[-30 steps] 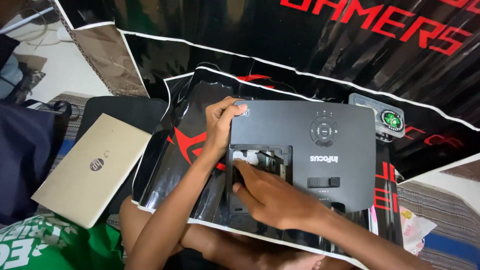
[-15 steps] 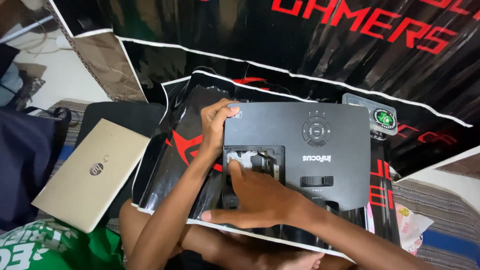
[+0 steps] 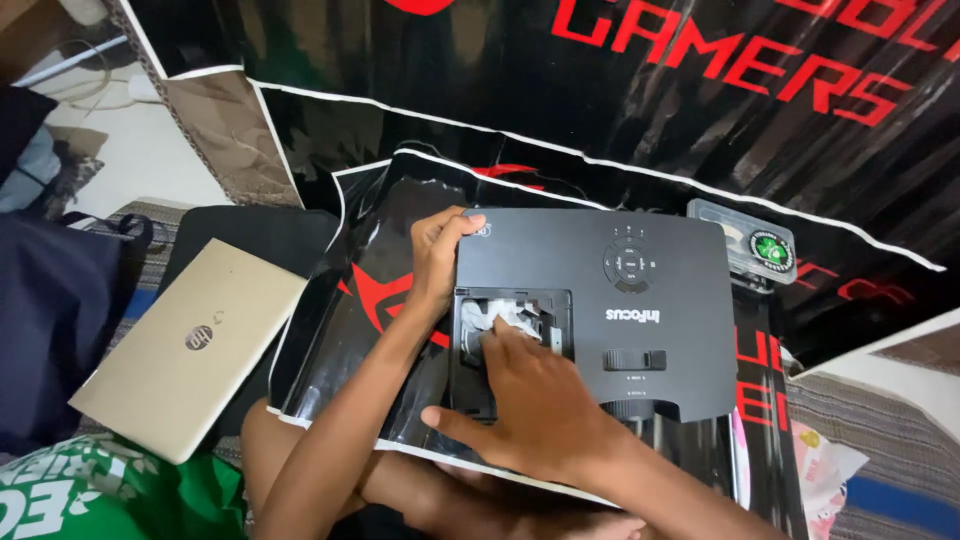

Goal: Cleaning the exterior and interior compartments of a digital projector using a cloth and a brush.

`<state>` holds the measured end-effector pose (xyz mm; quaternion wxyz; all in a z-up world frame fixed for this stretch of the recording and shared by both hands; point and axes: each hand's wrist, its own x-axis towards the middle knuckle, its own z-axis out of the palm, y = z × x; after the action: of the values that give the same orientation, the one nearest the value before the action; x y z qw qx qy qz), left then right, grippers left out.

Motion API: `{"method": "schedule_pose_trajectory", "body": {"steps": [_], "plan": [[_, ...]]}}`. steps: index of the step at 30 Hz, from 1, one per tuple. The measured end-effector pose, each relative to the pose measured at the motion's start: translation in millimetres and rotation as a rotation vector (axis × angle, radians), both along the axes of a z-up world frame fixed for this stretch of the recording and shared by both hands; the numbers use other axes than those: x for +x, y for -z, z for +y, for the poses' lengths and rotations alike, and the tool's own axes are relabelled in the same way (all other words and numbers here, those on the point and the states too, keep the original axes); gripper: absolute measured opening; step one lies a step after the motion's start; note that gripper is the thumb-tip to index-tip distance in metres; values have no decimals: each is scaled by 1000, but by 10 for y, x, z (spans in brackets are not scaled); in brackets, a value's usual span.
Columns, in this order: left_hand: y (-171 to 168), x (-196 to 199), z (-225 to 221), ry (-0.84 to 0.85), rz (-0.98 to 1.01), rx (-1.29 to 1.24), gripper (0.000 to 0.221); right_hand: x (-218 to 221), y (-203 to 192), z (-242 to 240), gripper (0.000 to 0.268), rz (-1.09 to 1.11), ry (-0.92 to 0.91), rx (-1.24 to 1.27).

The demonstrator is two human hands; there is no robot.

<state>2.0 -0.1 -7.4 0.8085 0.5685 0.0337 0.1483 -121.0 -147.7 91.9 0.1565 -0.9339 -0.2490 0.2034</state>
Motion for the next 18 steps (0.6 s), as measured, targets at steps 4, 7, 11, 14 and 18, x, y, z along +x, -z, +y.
{"method": "schedule_pose_trajectory", "body": {"steps": [4, 7, 11, 14, 18], "plan": [[85, 94, 32, -2, -27, 4, 36, 131, 53, 121, 78, 55, -37, -37], [106, 89, 34, -3, -6, -15, 39, 236, 94, 177, 81, 53, -38, -48], [36, 41, 12, 23, 62, -64, 39, 298, 182, 159, 78, -8, -30, -10], [75, 17, 7, 8, 90, -37, 38, 261, 212, 116, 73, -41, 5, -11], [150, 32, 11, -10, 69, -24, 37, 283, 178, 52, 79, 16, 10, -73]]}}
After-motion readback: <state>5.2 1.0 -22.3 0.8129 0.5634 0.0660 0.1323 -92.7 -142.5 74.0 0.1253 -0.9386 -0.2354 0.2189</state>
